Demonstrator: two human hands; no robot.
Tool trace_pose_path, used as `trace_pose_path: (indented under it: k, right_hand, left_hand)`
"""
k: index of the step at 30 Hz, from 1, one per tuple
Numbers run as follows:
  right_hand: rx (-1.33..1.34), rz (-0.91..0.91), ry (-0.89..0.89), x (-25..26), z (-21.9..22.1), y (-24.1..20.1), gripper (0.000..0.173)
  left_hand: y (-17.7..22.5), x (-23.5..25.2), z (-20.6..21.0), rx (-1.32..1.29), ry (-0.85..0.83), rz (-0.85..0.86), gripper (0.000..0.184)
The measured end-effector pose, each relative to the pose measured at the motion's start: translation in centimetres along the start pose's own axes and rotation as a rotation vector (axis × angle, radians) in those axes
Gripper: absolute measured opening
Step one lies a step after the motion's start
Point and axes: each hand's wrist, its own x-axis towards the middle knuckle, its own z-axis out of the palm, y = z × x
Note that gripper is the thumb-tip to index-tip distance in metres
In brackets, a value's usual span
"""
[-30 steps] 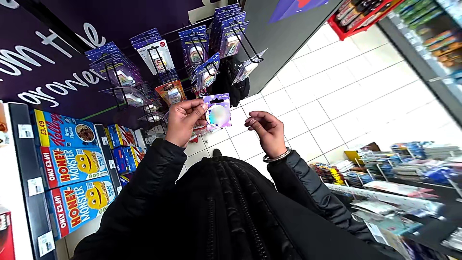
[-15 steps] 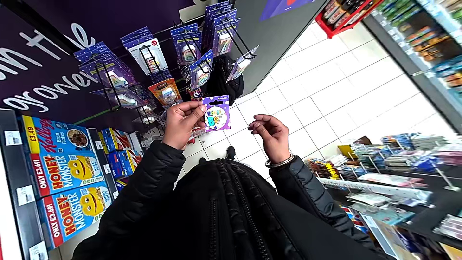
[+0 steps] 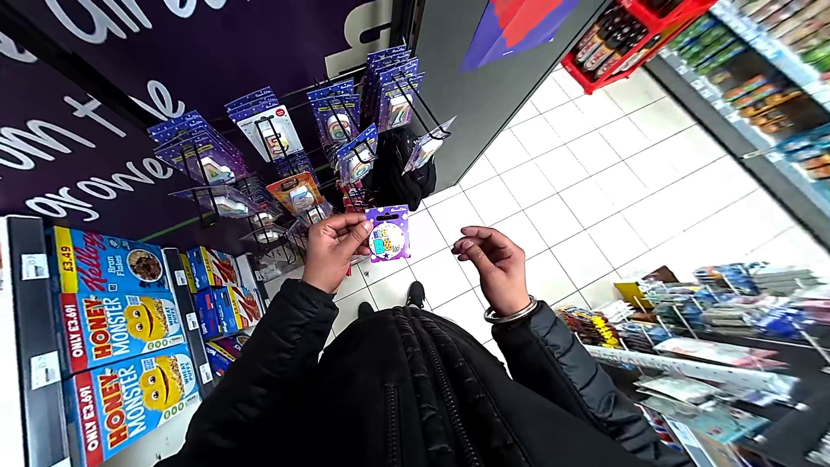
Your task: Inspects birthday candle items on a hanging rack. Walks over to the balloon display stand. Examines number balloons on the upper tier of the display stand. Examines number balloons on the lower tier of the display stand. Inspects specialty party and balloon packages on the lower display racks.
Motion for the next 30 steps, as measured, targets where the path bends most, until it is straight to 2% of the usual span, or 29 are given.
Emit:
trace_pose_path:
  k: [5, 10, 21, 24, 30]
  right_hand:
    - [0.007, 0.006, 0.024, -0.1, -0.5, 0.5, 0.024]
    - [0.001, 0.024, 0.061, -0.8, -1.1, 0.7, 0.024]
    - [-0.040, 0.045, 0.126, -2.0, -2.1, 1.0, 0.023]
    - [-0.103, 0.125, 0.135, -2.8, -1.7, -0.6, 0.022]
    - [-0.057, 0.082, 0.142, -2.2, -2.3, 1.2, 0.023]
  left_hand:
    - [-5.3, 2.2, -1.4, 0.102, 0.144, -0.127, 0.018]
    - [-9.5, 4.7, -2.3, 0.211, 0.253, -0.168, 0.019]
    - [-12.1, 7.3, -1.8, 0.246, 0.319, -0.174, 0.022]
    - [-12.5, 7.5, -1.3, 0.264, 0.356, -0.145, 0.021]
    - [-13.6, 8.1, -1.5, 0.407, 0.403, -0.104, 0.021]
